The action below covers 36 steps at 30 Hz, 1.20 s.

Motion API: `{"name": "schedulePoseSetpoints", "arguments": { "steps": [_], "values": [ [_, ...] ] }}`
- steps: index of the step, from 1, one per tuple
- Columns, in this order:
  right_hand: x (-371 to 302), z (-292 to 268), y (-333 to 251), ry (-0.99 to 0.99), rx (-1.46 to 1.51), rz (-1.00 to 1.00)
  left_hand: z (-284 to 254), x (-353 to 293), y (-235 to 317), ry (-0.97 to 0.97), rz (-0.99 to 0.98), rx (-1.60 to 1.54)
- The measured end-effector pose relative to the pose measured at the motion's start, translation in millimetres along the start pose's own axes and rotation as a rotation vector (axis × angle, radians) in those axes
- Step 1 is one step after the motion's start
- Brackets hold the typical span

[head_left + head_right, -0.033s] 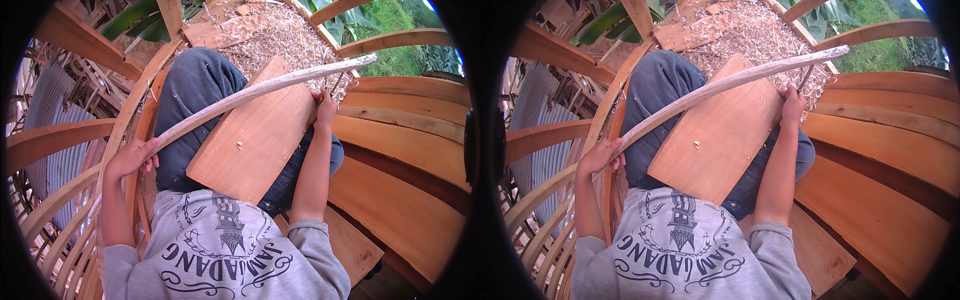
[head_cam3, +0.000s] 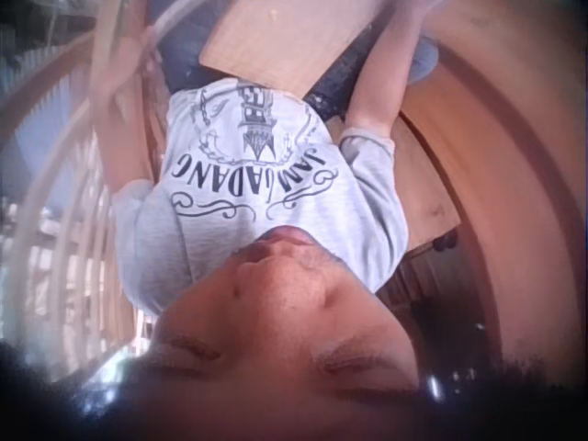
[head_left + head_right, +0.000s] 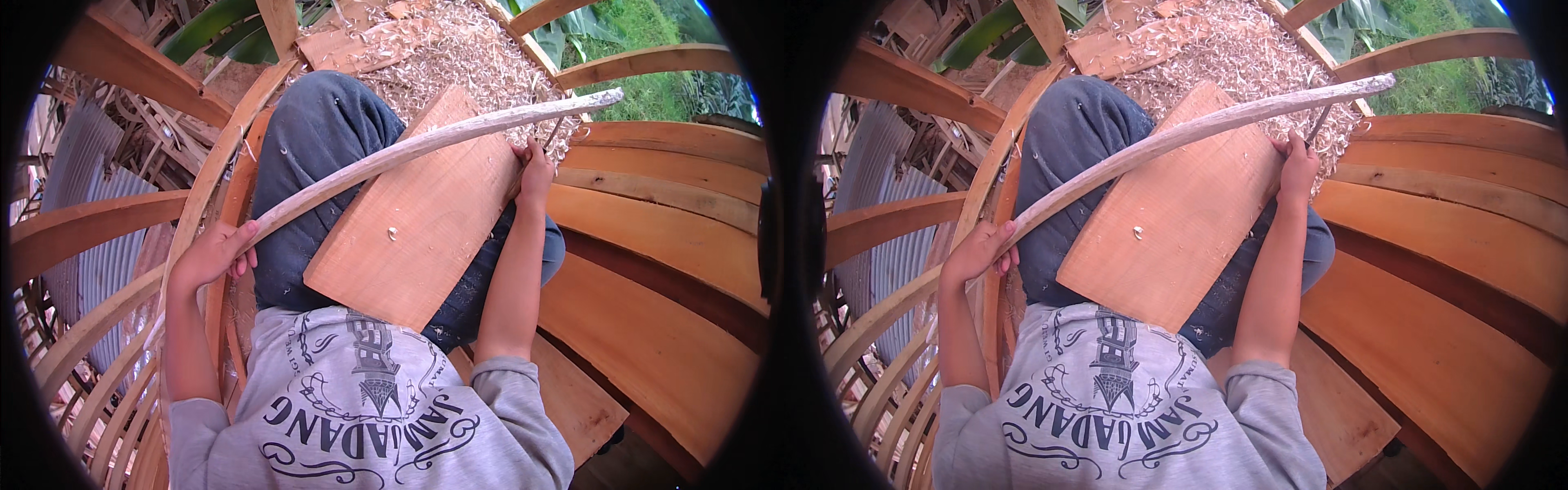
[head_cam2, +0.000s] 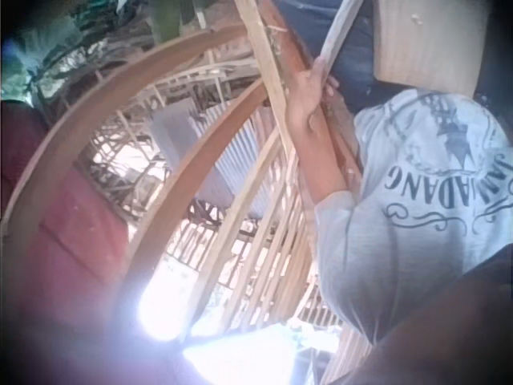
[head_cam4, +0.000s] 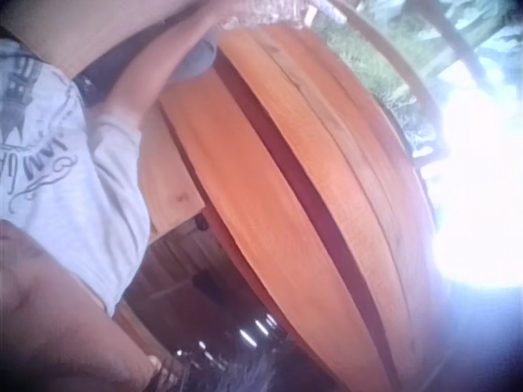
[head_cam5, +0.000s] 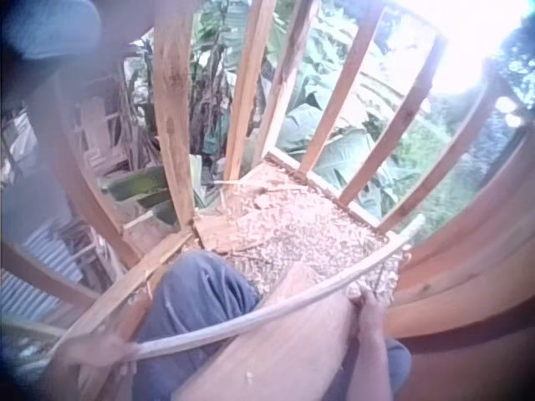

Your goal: The person sits cross-legged on a wooden platform and uses a curved blade to shave a long, thin wooden stick. They hold the stick with their left hand and repeatedly scrape the blade along its length with their right hand, producing wood shavings that accumulate on the platform.

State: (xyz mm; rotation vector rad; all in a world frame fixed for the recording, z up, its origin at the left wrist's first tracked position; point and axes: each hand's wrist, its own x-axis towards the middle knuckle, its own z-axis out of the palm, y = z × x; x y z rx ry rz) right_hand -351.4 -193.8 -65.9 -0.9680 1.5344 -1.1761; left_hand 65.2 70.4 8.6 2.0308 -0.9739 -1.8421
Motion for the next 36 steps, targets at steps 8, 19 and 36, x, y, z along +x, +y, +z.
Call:
{"name": "schedulePoseSetpoints", "arguments": {
  "steps": [8, 19, 36],
  "values": [
    [4.3, -5.7, 4.1, 0.029, 0.084, 0.007, 41.2, 0.0, 37.5, 0.450, 0.265, 0.519],
    [16.3, -26.9, 7.7, -0.035, 0.327, 0.167, 51.3, 4.2, 48.9, 0.437, 0.423, 0.539],
    [-24.7, -3.4, -18.8, 0.266, -0.234, -0.329, 49.4, 23.0, 31.5, 0.396, 0.217, 0.243]
  ]
}}
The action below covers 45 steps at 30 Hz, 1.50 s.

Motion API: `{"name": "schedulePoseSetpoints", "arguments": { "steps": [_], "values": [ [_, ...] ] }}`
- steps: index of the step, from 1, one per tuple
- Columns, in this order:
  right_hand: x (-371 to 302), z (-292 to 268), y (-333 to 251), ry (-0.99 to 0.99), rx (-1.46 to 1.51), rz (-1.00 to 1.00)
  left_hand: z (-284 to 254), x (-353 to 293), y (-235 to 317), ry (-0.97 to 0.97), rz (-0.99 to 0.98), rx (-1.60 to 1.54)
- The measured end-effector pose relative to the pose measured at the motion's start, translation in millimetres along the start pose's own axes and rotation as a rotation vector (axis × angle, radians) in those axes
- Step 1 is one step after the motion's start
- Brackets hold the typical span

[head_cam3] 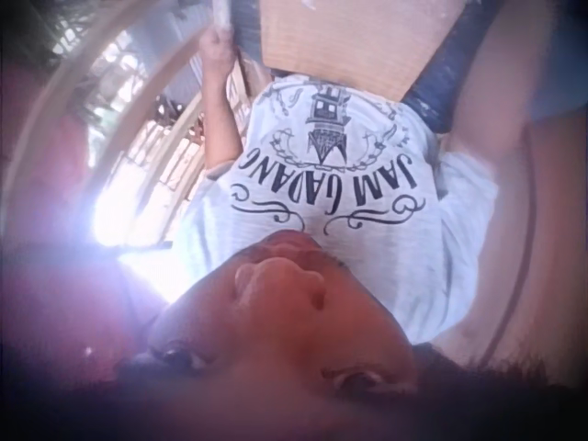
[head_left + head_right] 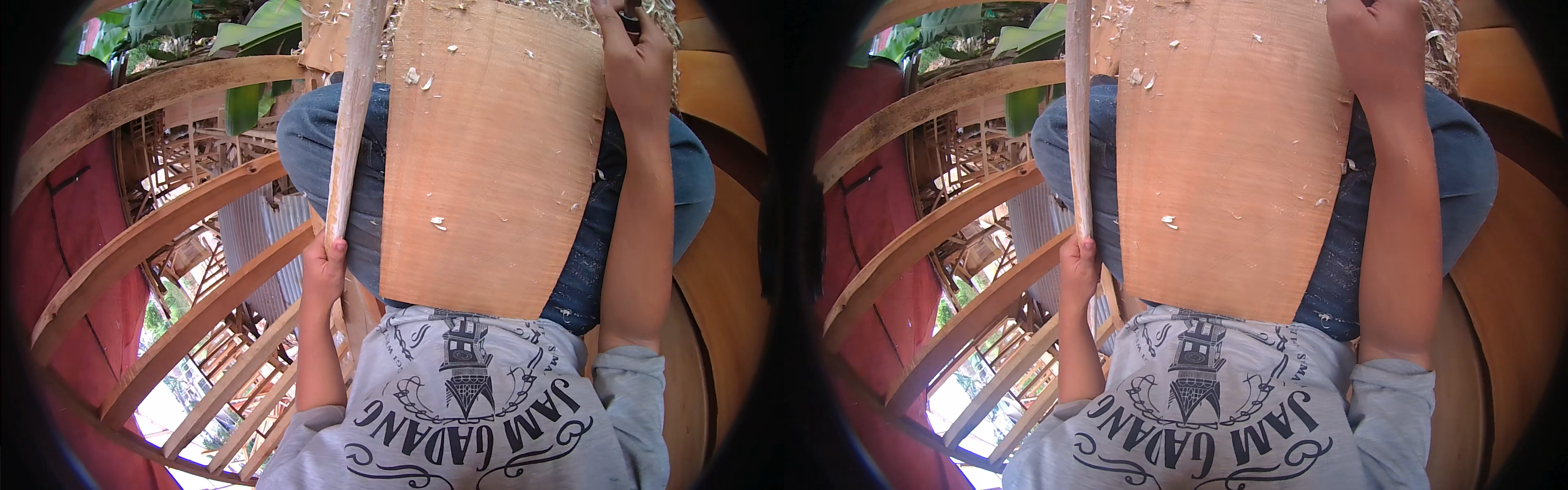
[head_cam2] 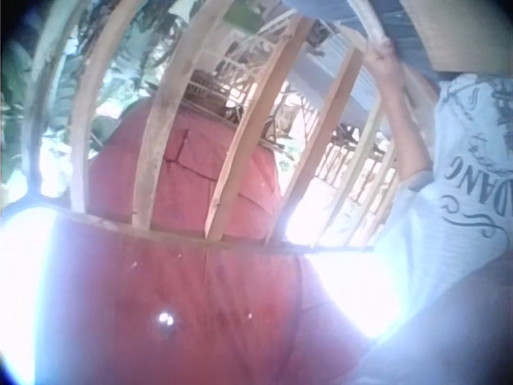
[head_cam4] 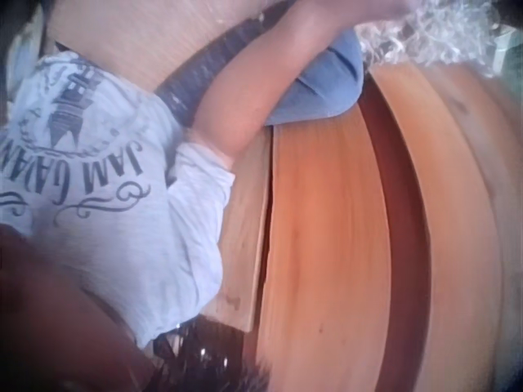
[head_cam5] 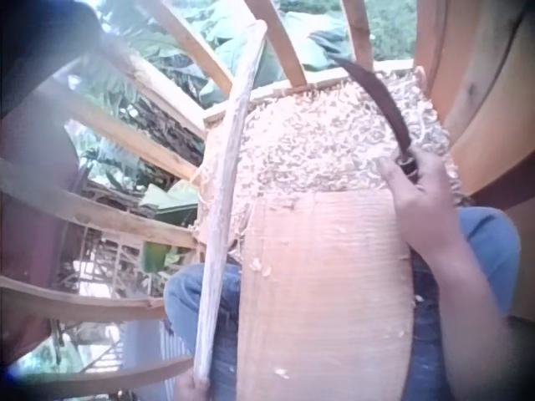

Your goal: The person sits cross-legged on a wooden platform and uses a curved blade to shave a long, thin wooden stick. They hold the stick with their left hand and repeatedly scrape the blade along its length with their right hand, producing wood shavings that accumulate on the platform.

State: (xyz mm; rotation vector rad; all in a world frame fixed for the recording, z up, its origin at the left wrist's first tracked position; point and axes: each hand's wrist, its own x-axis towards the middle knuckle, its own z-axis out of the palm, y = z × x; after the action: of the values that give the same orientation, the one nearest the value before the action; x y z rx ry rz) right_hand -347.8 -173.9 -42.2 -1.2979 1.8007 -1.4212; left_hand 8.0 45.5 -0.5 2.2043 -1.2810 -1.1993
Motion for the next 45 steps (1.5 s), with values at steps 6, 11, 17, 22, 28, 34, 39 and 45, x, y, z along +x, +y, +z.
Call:
{"name": "schedulePoseSetpoints", "arguments": {
  "steps": [6, 11, 17, 22, 28, 34, 39, 45],
  "values": [
    [-8.6, -1.7, -12.5, -0.402, -0.162, 0.022, -1.0, 10.3, 4.2, 0.035, 0.035, 0.106],
    [-41.5, 17.1, -25.7, -0.479, -0.250, -0.345, -5.8, 21.8, 10.5, 0.010, 0.101, 0.191],
    [-54.4, 18.7, -40.9, -0.476, -0.471, -0.379, -4.4, 24.6, 9.5, 0.045, 0.141, 0.201],
    [-46.0, 18.5, -33.7, -0.395, -0.583, -0.415, -1.0, 25.9, 9.0, 0.075, 0.164, 0.205],
    [-37.1, 18.7, -28.8, -0.370, -0.678, -0.384, 1.8, 23.1, 15.8, 0.090, 0.132, 0.196],
    [-35.9, 21.2, -26.6, -0.396, -0.751, -0.280, 3.2, 21.9, 16.7, 0.110, 0.141, 0.222],
    [-26.8, 23.3, -14.2, -0.224, -0.709, -0.130, 8.0, 19.7, 21.4, 0.137, 0.111, 0.155],
    [46.7, -51.8, 41.5, -0.089, -0.582, 0.058, 7.0, 17.2, 19.4, 0.126, 0.044, 0.198]
  ]
}}
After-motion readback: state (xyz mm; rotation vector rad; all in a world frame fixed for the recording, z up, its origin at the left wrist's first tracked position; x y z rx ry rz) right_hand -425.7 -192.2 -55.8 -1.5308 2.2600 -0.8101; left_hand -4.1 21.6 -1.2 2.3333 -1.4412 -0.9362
